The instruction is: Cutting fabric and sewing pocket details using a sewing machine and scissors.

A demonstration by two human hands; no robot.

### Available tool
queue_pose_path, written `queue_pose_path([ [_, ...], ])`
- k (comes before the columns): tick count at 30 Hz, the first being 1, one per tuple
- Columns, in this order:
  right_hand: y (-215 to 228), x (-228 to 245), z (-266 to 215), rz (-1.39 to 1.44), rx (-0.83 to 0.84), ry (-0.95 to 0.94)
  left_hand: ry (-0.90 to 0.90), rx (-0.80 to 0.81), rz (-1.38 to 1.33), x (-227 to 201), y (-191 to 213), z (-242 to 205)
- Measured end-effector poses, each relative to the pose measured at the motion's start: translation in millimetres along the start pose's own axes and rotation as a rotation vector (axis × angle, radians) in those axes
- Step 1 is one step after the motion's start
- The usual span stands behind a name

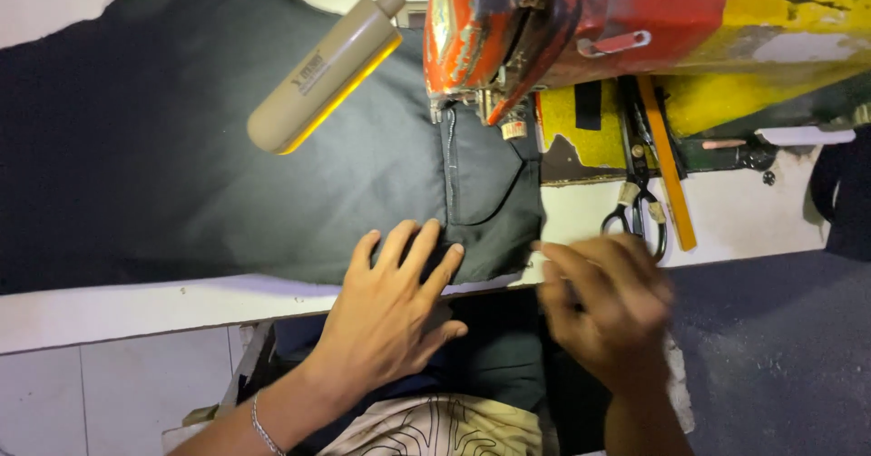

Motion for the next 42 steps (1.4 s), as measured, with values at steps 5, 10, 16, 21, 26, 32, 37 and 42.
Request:
queue_pose_path([
  [5, -59.5, 4.7, 14.0, 0.379, -0.004, 0.138, 0.036, -0.045, 0.058, -3.1, -7.0, -7.9],
  [10, -81.7, 2.1, 4.0, 0.157, 0.053, 0.133, 0.047, -0.033, 0.062, -3.1, -7.5, -11.4],
  [16, -77.4, 9.3, 10.4, 0.17, 0.038, 0.135, 0.073, -0.277, -0.233, 44.7, 35.7, 4.2],
  [21, -75.8, 11.2, 16.9, 0.18, -0.037, 0.2, 0.271, -0.302, -0.051, 107.1, 16.4, 9.4],
  [26, -77.7, 9.5, 15.1, 0.155, -0.038, 0.184, 0.37, -0.23, 0.043, 112.0, 2.9, 3.3],
  [32, -78.1, 11.8, 10.2, 0.134, -0.053, 0.151, 0.349, -0.202, 0.139, 117.2, 7.2, -20.1],
  [37, -82.1, 9.6, 5.0, 0.121, -0.035, 0.129, 0.859, -0.182, 0.181, 153.5, 23.0, -99.5],
  [42, -81.2, 11.2, 5.2, 0.142, -0.082, 0.142, 1.221, 0.038, -0.087, 147.8, 50.3, -127.7],
])
Point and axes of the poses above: each hand's wrist, its own z-axis towards the middle knuckle, its own y-axis out of the back of the hand, x = y × z, the point moved 3 cm from there along z, towards the middle knuckle, and after that the axes turned 5 degrees about -z, right-handed, at the moved point
